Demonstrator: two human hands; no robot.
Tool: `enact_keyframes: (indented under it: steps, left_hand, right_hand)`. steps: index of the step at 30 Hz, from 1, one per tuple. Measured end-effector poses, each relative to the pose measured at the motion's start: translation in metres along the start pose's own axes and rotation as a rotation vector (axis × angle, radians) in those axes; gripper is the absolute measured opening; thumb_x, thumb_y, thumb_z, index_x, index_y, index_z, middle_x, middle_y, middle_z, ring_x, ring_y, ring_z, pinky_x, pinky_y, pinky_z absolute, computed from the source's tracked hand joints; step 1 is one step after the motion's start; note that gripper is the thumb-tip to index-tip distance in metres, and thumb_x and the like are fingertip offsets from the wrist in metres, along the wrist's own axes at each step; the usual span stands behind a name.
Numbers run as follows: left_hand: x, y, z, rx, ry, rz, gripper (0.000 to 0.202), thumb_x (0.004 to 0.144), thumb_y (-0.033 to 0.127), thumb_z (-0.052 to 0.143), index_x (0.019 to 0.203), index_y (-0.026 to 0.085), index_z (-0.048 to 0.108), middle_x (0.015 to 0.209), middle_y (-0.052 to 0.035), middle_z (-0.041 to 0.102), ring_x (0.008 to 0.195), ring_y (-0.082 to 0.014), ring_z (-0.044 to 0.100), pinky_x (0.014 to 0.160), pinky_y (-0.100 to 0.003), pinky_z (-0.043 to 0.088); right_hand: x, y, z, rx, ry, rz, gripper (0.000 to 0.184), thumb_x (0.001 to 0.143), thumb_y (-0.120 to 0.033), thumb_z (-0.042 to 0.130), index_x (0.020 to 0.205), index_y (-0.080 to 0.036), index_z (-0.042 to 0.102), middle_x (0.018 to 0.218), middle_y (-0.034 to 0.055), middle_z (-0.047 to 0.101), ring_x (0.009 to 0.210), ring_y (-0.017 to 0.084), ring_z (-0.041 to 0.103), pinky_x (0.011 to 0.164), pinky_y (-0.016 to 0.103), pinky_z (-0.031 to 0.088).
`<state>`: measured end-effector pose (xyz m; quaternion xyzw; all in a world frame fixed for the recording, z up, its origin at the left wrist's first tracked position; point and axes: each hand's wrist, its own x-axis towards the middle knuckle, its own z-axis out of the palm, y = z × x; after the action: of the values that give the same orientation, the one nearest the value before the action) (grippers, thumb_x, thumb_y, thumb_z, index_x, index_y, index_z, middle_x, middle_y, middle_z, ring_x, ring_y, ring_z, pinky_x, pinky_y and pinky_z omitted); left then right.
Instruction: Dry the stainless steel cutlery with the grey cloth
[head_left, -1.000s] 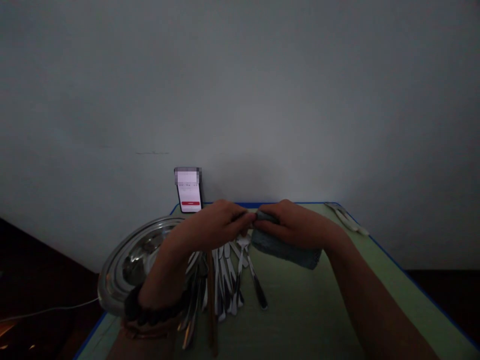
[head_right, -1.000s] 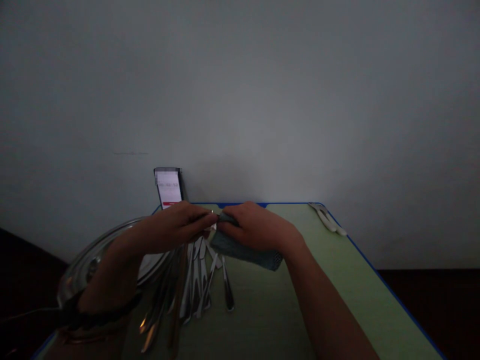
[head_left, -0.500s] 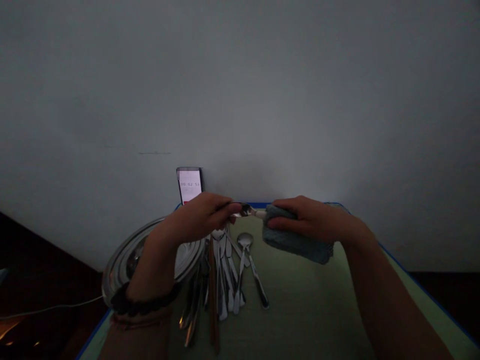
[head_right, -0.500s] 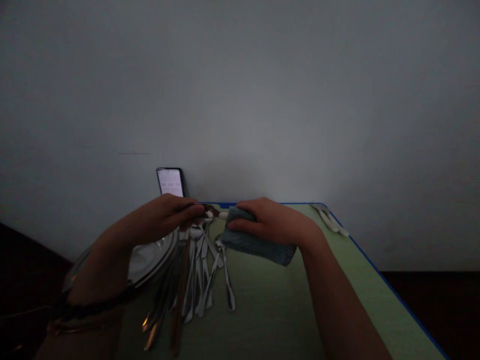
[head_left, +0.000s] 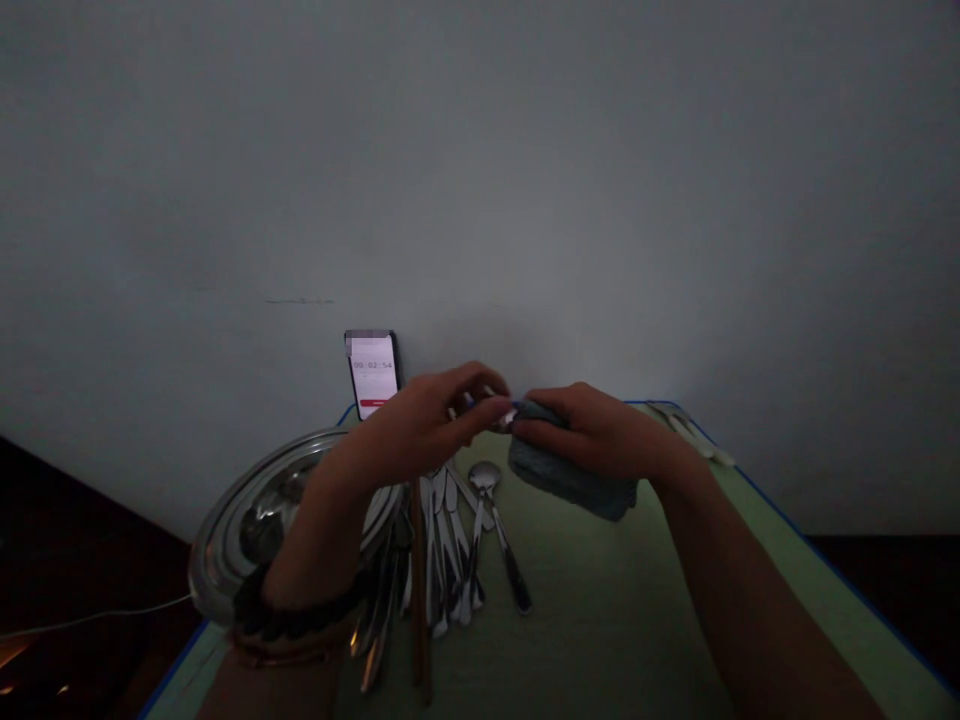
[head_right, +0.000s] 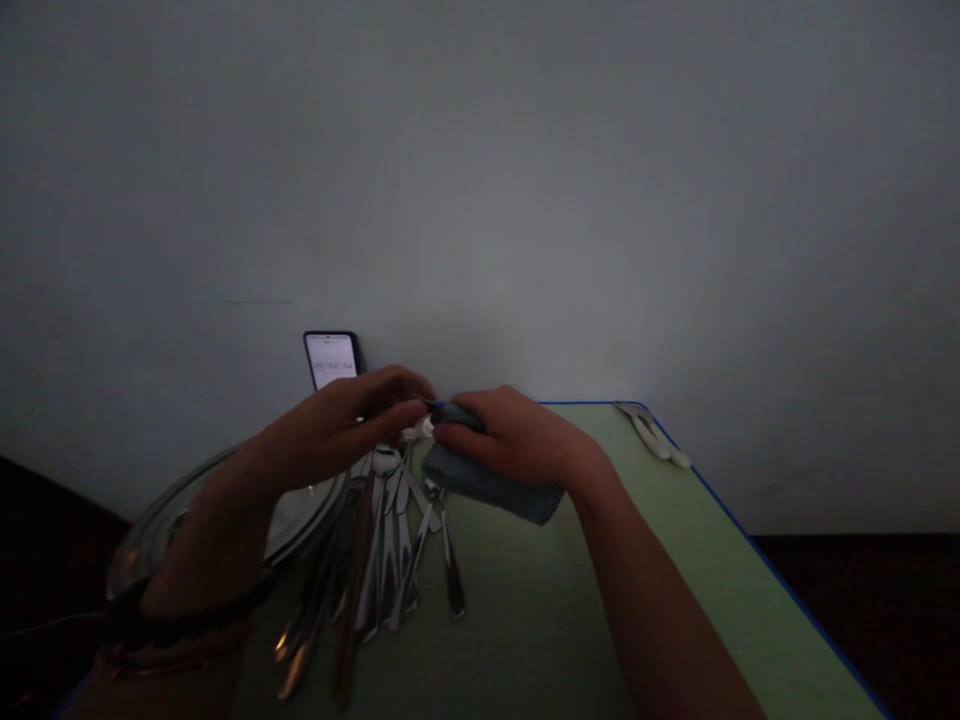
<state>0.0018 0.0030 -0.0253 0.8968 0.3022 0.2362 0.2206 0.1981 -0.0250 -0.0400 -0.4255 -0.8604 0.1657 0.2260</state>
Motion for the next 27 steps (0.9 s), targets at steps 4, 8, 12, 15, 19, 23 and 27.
enact_keyframes:
  steps: [4, 8, 12, 15, 19, 23, 27]
  left_hand:
    - [-0.004, -0.007, -0.005, -0.113, 0.09, 0.211, 0.029, 0.076, 0.031, 0.062, 0.102, 0.02, 0.058, 0.101, -0.0029, 0.059, 0.089, -0.0123, 0.057, 0.072, -0.021, 0.047]
    - [-0.004, -0.011, -0.007, -0.09, 0.219, 0.305, 0.014, 0.071, 0.028, 0.068, 0.079, 0.018, 0.064, 0.09, -0.0014, 0.062, 0.086, -0.0122, 0.057, 0.076, -0.022, 0.045]
    - [-0.001, -0.012, -0.005, -0.015, 0.305, 0.133, 0.017, 0.074, 0.033, 0.063, 0.07, 0.016, 0.064, 0.063, 0.0022, 0.062, 0.06, -0.0088, 0.055, 0.057, -0.019, 0.042]
    - [0.001, -0.012, -0.002, -0.013, 0.271, -0.012, 0.024, 0.075, 0.037, 0.061, 0.067, 0.015, 0.064, 0.059, 0.0016, 0.064, 0.054, -0.0082, 0.054, 0.05, -0.018, 0.039]
    - [0.003, -0.012, -0.001, -0.152, 0.128, -0.124, 0.026, 0.075, 0.036, 0.062, 0.087, 0.014, 0.063, 0.056, 0.0026, 0.063, 0.051, -0.0083, 0.056, 0.049, -0.018, 0.041]
    - [0.002, -0.013, -0.003, -0.163, 0.08, -0.135, 0.023, 0.077, 0.035, 0.058, 0.084, 0.014, 0.064, 0.063, 0.0005, 0.065, 0.052, -0.0075, 0.054, 0.048, -0.017, 0.04]
    - [-0.003, -0.015, -0.005, -0.218, -0.084, -0.12, 0.026, 0.078, 0.036, 0.057, 0.094, 0.017, 0.062, 0.075, -0.0009, 0.067, 0.061, -0.0092, 0.057, 0.055, -0.018, 0.042]
  right_hand:
    - [-0.002, 0.006, -0.004, 0.248, -0.076, 0.005, 0.03, 0.086, -0.04, 0.041, 0.084, -0.014, 0.056, 0.07, -0.0011, 0.052, 0.062, 0.009, 0.045, 0.057, 0.021, 0.037]
    - [-0.002, 0.003, -0.004, 0.426, -0.174, 0.015, 0.03, 0.085, -0.042, 0.044, 0.087, -0.015, 0.057, 0.072, -0.0016, 0.054, 0.063, 0.009, 0.048, 0.058, 0.02, 0.039]
    - [-0.002, -0.002, -0.005, 0.413, -0.23, 0.045, 0.03, 0.083, -0.042, 0.047, 0.093, -0.016, 0.057, 0.084, 0.001, 0.06, 0.073, 0.012, 0.053, 0.065, 0.022, 0.042]
    - [-0.003, -0.002, -0.007, 0.202, -0.18, 0.083, 0.03, 0.082, -0.043, 0.048, 0.09, -0.016, 0.058, 0.08, 0.0009, 0.061, 0.069, 0.012, 0.053, 0.062, 0.023, 0.04]
    - [-0.004, 0.002, -0.009, 0.032, -0.175, 0.126, 0.031, 0.082, -0.044, 0.047, 0.092, -0.016, 0.058, 0.082, 0.0028, 0.062, 0.07, 0.014, 0.054, 0.061, 0.024, 0.038]
    - [-0.002, 0.003, -0.008, -0.025, -0.142, 0.159, 0.033, 0.082, -0.046, 0.046, 0.087, -0.016, 0.059, 0.077, 0.0026, 0.061, 0.066, 0.013, 0.053, 0.057, 0.024, 0.036]
    - [-0.002, 0.004, -0.005, 0.001, -0.153, 0.149, 0.034, 0.082, -0.048, 0.046, 0.087, -0.016, 0.059, 0.076, 0.0021, 0.061, 0.065, 0.013, 0.052, 0.055, 0.023, 0.035]
